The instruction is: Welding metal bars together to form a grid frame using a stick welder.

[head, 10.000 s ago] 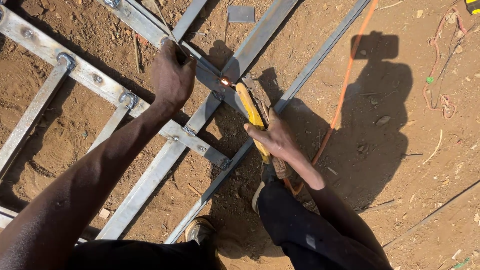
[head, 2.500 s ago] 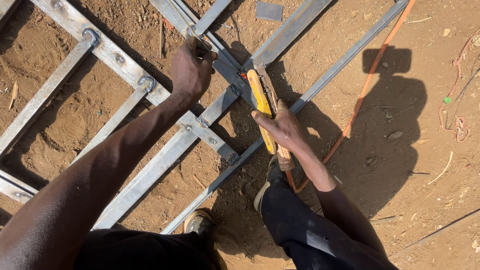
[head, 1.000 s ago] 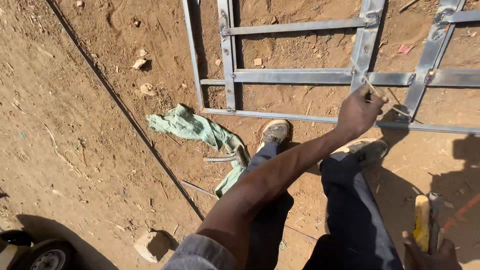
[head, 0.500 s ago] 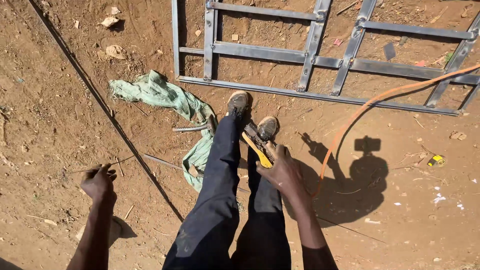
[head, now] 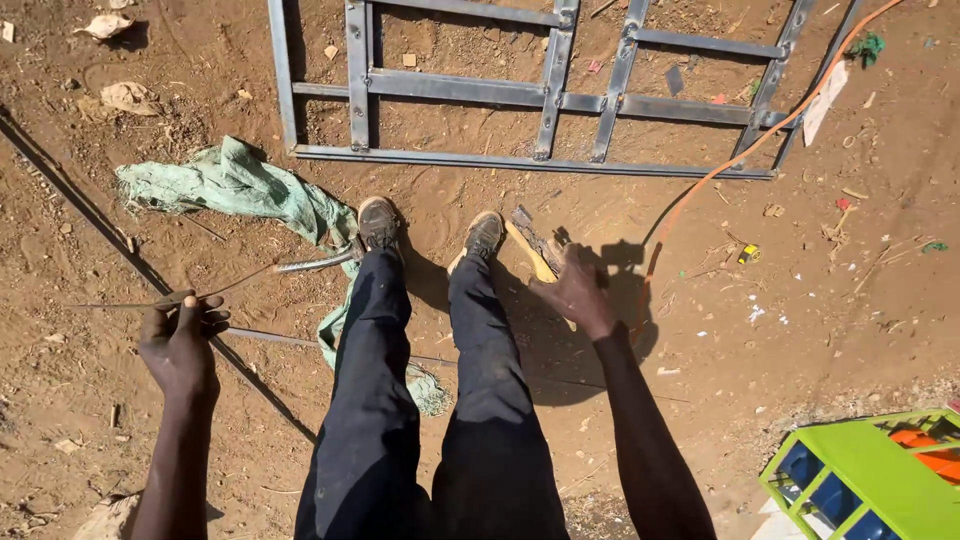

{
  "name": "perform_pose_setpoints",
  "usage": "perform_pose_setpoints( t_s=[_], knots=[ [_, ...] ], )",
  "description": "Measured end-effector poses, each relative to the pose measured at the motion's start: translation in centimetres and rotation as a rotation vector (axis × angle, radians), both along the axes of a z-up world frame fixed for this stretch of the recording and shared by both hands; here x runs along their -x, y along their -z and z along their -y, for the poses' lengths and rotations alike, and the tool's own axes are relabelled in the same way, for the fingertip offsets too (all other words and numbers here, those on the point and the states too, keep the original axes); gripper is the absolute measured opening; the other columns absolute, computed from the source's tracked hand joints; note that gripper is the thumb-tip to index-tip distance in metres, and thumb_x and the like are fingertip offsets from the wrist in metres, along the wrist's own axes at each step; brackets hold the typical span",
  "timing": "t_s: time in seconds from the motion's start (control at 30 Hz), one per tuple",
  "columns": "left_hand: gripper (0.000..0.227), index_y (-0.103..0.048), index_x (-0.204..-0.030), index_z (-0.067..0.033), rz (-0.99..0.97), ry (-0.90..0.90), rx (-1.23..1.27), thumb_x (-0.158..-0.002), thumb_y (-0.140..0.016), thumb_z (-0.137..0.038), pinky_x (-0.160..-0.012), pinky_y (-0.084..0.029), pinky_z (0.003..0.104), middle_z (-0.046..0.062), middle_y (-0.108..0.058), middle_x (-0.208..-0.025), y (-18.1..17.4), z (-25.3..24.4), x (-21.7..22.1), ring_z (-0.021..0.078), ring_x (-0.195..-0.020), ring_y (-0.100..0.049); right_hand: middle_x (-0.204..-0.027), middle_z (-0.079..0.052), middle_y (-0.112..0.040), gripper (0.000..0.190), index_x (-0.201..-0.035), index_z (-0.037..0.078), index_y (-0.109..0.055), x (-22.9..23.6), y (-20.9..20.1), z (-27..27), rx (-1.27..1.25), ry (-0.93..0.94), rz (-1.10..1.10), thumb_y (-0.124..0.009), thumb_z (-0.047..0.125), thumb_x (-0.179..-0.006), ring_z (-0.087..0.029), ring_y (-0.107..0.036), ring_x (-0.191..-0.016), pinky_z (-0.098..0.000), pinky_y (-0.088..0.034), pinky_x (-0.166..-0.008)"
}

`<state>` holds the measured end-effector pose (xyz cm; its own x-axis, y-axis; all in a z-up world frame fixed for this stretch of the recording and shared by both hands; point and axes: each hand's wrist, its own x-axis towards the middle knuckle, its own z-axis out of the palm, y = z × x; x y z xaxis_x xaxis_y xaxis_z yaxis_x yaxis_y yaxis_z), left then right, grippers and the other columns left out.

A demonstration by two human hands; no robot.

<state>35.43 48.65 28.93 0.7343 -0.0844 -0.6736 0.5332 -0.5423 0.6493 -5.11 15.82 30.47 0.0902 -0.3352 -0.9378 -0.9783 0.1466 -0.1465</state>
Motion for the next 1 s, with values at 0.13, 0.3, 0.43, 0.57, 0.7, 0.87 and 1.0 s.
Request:
perform_pose_setpoints(
  t_s=[0.13,0.3,0.43,0.57,0.7,0.87,1.0],
  knots=[
    [0.008,-0.058,-0.123,-0.0101,-0.025,0.206,0.17,-0.119,-0.052,-0.015,-0.082,-0.061,0.032,0.017,-0.071,-0.108,-1.8,3.2,-2.3,0.0217,-0.082,-0.07,-0.072,-0.014,-0.071,0.114,-0.159,-0.009,-0.023,0.8,2.8,-1.6,0.145,-0.22,0.11,-0.065,0.066,-0.085,-0.032,-0.074,-0.078,-0.0498,-0.057,-0.071],
    [0.018,-0.06,-0.132,-0.0034,0.012,0.387,0.05,-0.121,-0.052,-0.015,-0.085,-0.06,0.034,0.015,-0.071,-0.11,-5.0,7.1,-2.6,0.0229,-0.09,-0.07,-0.152,-0.025,-0.047,0.117,-0.162,-0.001,-0.017,-1.0,5.8,-1.4,0.056,-0.178,-0.041,-0.064,0.071,-0.083,-0.044,-0.05,-0.137,-0.0559,-0.05,-0.101],
    [0.017,-0.061,-0.126,0.0002,0.067,0.444,0.052,-0.123,-0.053,-0.015,-0.084,-0.061,0.032,0.014,-0.068,-0.093,-5.1,10.3,-1.2,0.0227,-0.088,-0.072,-0.158,-0.026,-0.04,0.124,-0.164,0.001,-0.008,0.3,11.3,-0.4,-0.025,-0.028,-0.009,-0.061,0.074,-0.079,-0.041,-0.053,-0.137,-0.0516,-0.055,-0.092],
    [0.011,-0.06,-0.123,-0.0037,0.004,0.385,0.145,-0.12,-0.055,-0.012,-0.083,-0.062,0.033,0.014,-0.068,-0.097,-1.7,17.2,1.0,0.0216,-0.083,-0.069,-0.158,-0.027,-0.04,0.126,-0.164,0.001,-0.01,4.2,17.8,2.0,0.01,0.023,0.001,-0.063,0.075,-0.077,-0.043,-0.052,-0.137,-0.0512,-0.053,-0.096],
    [0.019,-0.065,-0.117,0.0033,0.134,0.727,0.169,-0.115,-0.054,-0.012,-0.084,-0.06,0.047,0.023,-0.071,-0.096,3.8,25.7,3.6,0.0323,-0.085,-0.073,-0.098,-0.018,-0.053,0.067,-0.106,0.004,-0.055,2.5,20.1,6.6,0.159,0.021,-0.065,-0.07,0.064,-0.08,-0.033,-0.052,-0.09,-0.0489,-0.038,-0.077],
    [0.028,-0.071,-0.097,-0.0022,0.363,1.236,0.196,-0.112,-0.065,-0.025,-0.099,-0.05,0.061,0.025,-0.069,-0.101,25.0,33.6,4.6,0.049,-0.108,-0.068,-0.136,-0.028,-0.064,0.105,-0.144,-0.003,-0.056,12.2,38.6,5.9,0.187,0.198,-0.146,-0.066,0.08,-0.081,-0.042,-0.062,-0.128,-0.0532,-0.051,-0.103],
    [0.014,-0.071,-0.103,-0.0034,0.564,1.431,0.283,-0.108,-0.069,-0.016,-0.081,-0.057,0.055,0.02,-0.066,-0.105,36.9,38.4,5.7,0.0439,-0.096,-0.07,-0.13,-0.026,-0.055,0.064,-0.132,0.0,-0.052,8.5,42.8,8.2,0.163,1.268,0.227,-0.065,0.052,-0.097,-0.037,-0.052,-0.132,-0.0441,-0.036,-0.118]
  ],
)
